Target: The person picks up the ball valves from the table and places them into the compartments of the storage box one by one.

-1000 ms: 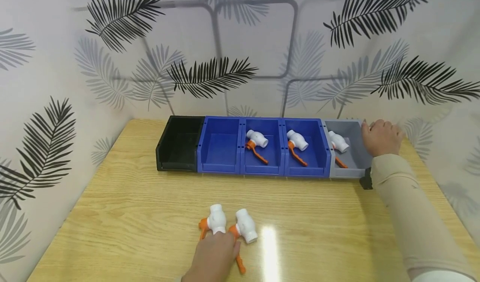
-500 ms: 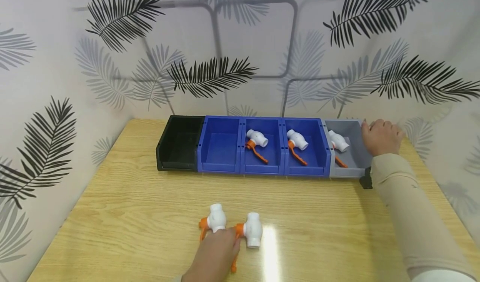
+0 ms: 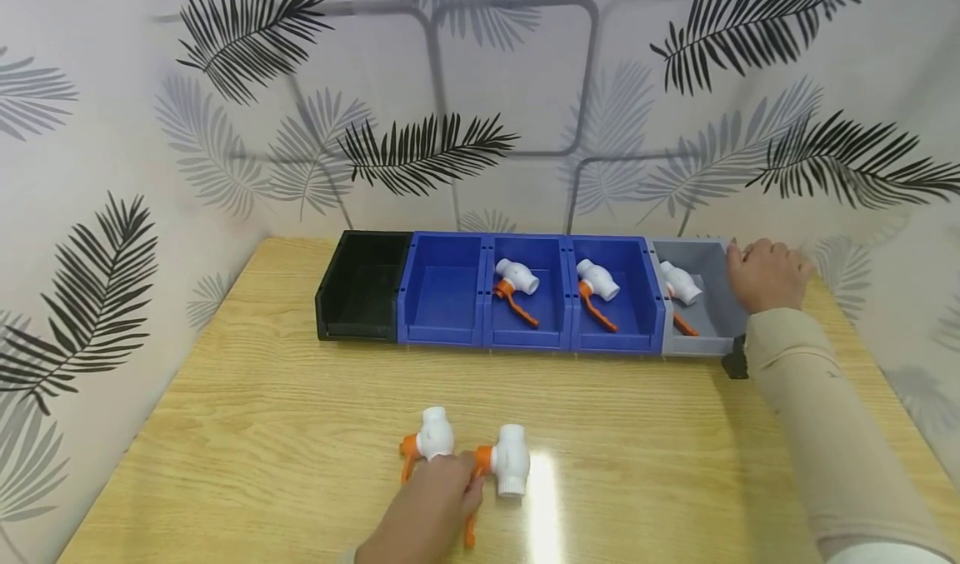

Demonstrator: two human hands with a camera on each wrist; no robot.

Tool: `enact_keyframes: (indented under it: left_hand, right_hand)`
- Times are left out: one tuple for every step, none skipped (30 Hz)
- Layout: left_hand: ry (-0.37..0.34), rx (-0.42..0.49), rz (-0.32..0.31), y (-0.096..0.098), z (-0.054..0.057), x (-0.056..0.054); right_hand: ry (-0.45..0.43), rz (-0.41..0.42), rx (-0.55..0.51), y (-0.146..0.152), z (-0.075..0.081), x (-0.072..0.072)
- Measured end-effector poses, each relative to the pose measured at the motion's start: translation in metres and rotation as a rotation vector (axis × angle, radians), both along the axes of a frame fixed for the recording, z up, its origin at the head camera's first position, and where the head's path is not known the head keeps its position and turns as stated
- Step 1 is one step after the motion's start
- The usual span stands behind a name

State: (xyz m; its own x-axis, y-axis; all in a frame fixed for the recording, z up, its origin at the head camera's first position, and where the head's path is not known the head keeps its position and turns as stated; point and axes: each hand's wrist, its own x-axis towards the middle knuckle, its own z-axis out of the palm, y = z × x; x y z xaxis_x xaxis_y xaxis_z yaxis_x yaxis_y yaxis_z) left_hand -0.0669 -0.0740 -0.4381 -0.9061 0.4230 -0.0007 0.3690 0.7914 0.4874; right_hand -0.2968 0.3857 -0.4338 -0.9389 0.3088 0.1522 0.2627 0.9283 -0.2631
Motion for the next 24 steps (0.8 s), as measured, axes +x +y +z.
enact_keyframes:
  left_hand:
    - [-0.011, 0.016, 0.001, -0.001, 0.002, -0.001]
    - [-0.022, 0.028, 0.002, -0.002, 0.005, -0.002]
    - [-0.023, 0.040, 0.006, -0.003, 0.007, -0.004]
    - [-0.021, 0.055, 0.009, -0.005, 0.010, -0.006]
    - [-0.018, 0.070, 0.014, -0.006, 0.013, -0.008]
    - [-0.016, 0.083, 0.021, -0.008, 0.017, -0.011]
    - [-0.001, 0.085, 0.025, -0.010, 0.020, -0.014]
    - [0.020, 0.083, 0.033, -0.011, 0.023, -0.016]
    - [0.048, 0.081, 0.042, -0.013, 0.027, -0.019]
    - [0.078, 0.073, 0.050, -0.014, 0.030, -0.022]
    - [0.108, 0.061, 0.059, -0.016, 0.033, -0.025]
    - [0.135, 0.052, 0.068, -0.017, 0.036, -0.028]
    - [0.165, 0.046, 0.075, -0.019, 0.039, -0.031]
    - [0.192, 0.042, 0.084, -0.020, 0.042, -0.034]
    - [0.213, 0.034, 0.095, -0.022, 0.044, -0.037]
    - [0.226, 0.025, 0.106, -0.023, 0.047, -0.040]
    - [0.244, 0.016, 0.116, -0.024, 0.049, -0.044]
    - [0.255, 0.010, 0.126, -0.025, 0.051, -0.047]
    - [0.263, -0.001, 0.136, -0.026, 0.053, -0.050]
    - [0.264, -0.011, 0.149, -0.027, 0.054, -0.054]
    - [0.265, -0.019, 0.160, -0.027, 0.056, -0.057]
    - [0.265, -0.025, 0.171, -0.028, 0.058, -0.061]
    - [0.267, -0.029, 0.181, -0.029, 0.059, -0.065]
    - [0.258, -0.028, 0.193, -0.029, 0.060, -0.068]
  right_hand:
    - [0.000, -0.001, 0.003, 0.000, 0.000, 0.000]
    - [0.000, 0.000, 0.003, 0.000, 0.000, 0.000]
    - [0.000, 0.000, 0.003, 0.001, 0.000, 0.000]
    - [-0.001, 0.001, 0.002, 0.001, 0.000, -0.001]
    - [0.000, 0.004, -0.001, 0.001, -0.001, -0.001]
    - [-0.001, 0.005, -0.001, 0.002, -0.001, -0.001]
    - [-0.001, 0.006, -0.002, 0.002, -0.001, -0.001]
    - [0.000, 0.007, -0.005, 0.003, -0.002, -0.001]
    - [0.001, 0.008, -0.005, 0.003, -0.002, -0.002]
    - [0.002, 0.009, -0.006, 0.004, -0.003, -0.002]
    - [0.004, 0.009, -0.008, 0.004, -0.003, -0.002]
    - [0.005, 0.010, -0.007, 0.004, -0.003, -0.002]
    - [0.007, 0.011, -0.008, 0.005, -0.004, -0.002]
    - [0.009, 0.012, -0.009, 0.005, -0.004, -0.002]
    - [0.010, 0.013, -0.009, 0.005, -0.004, -0.003]
    - [0.012, 0.013, -0.010, 0.005, -0.004, -0.002]
    - [0.013, 0.014, -0.010, 0.005, -0.004, -0.002]
    - [0.011, 0.014, -0.009, 0.005, -0.004, -0.002]
    - [0.010, 0.013, -0.009, 0.004, -0.003, -0.002]
    - [0.008, 0.012, -0.008, 0.004, -0.002, -0.002]
    - [0.005, 0.011, -0.006, 0.003, -0.002, -0.001]
    - [0.002, 0.010, -0.004, 0.003, -0.001, -0.001]
    - [0.000, 0.009, -0.002, 0.003, -0.001, -0.001]
    - [-0.001, 0.008, -0.001, 0.002, 0.000, 0.000]
